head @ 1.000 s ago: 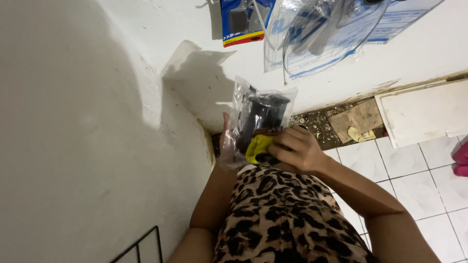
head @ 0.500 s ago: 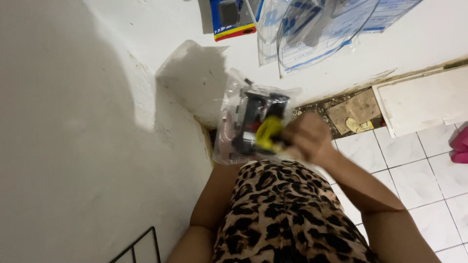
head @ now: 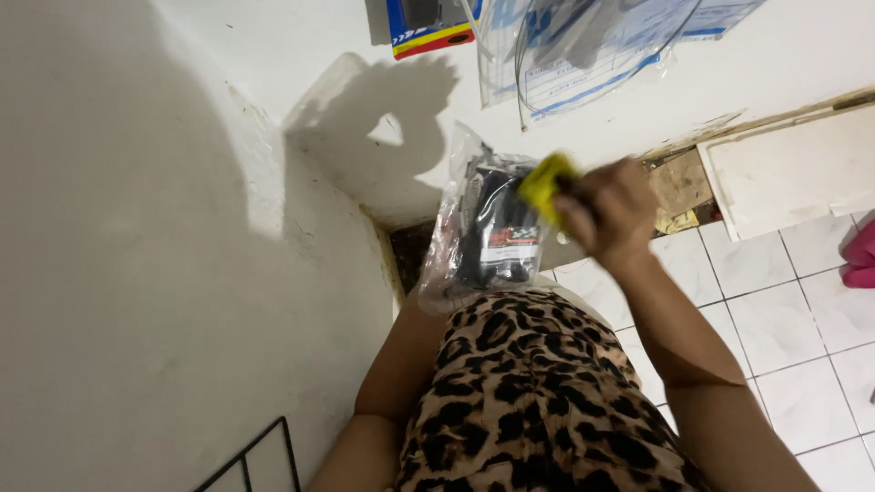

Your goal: The person wipes down a pair of black motorcycle handle grips that are inside a plastic bag using a yellow cloth.

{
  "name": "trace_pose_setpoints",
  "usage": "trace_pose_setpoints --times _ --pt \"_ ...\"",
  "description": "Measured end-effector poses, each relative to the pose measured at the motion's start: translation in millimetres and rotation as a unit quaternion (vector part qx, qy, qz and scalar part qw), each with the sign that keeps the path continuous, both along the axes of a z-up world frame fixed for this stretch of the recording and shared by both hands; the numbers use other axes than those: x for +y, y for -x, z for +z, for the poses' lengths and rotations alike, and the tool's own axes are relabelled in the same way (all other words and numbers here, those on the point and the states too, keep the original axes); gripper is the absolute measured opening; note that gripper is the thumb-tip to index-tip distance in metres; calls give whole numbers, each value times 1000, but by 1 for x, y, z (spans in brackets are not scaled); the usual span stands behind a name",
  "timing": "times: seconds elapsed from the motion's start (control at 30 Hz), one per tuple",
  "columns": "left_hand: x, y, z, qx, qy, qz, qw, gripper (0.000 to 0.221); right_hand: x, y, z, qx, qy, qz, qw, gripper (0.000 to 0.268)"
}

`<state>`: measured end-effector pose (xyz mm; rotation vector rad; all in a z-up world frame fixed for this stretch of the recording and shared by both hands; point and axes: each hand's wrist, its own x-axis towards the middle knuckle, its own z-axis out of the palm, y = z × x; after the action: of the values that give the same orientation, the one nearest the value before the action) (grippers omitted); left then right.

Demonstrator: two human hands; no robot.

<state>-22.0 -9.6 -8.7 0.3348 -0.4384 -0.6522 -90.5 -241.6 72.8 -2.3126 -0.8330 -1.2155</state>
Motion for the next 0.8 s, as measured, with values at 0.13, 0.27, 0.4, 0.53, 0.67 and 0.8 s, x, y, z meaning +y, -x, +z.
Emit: trace_pose_setpoints --times 0.13,0.27,0.4,0.53,0.67,0.8 --pt "-21 4 -18 264 107 -272 919 102 -2 25 11 84 -171 -37 981 38" --pt "-21 17 5 135 196 -245 940 92 61 29 34 146 -50 84 985 41" --pt "-27 6 -24 -76 -10 -114 991 96 40 19 3 102 30 7 994 38" --pt "-10 12 71 87 -40 -146 985 86 41 13 30 80 -22 -83 993 27" --pt "-21 26 84 162 -187 -48 968 99 50 13 13 138 -66 -20 988 28" --pt "-33 1 -23 93 287 -346 889 97 72 17 12 142 -78 66 985 36"
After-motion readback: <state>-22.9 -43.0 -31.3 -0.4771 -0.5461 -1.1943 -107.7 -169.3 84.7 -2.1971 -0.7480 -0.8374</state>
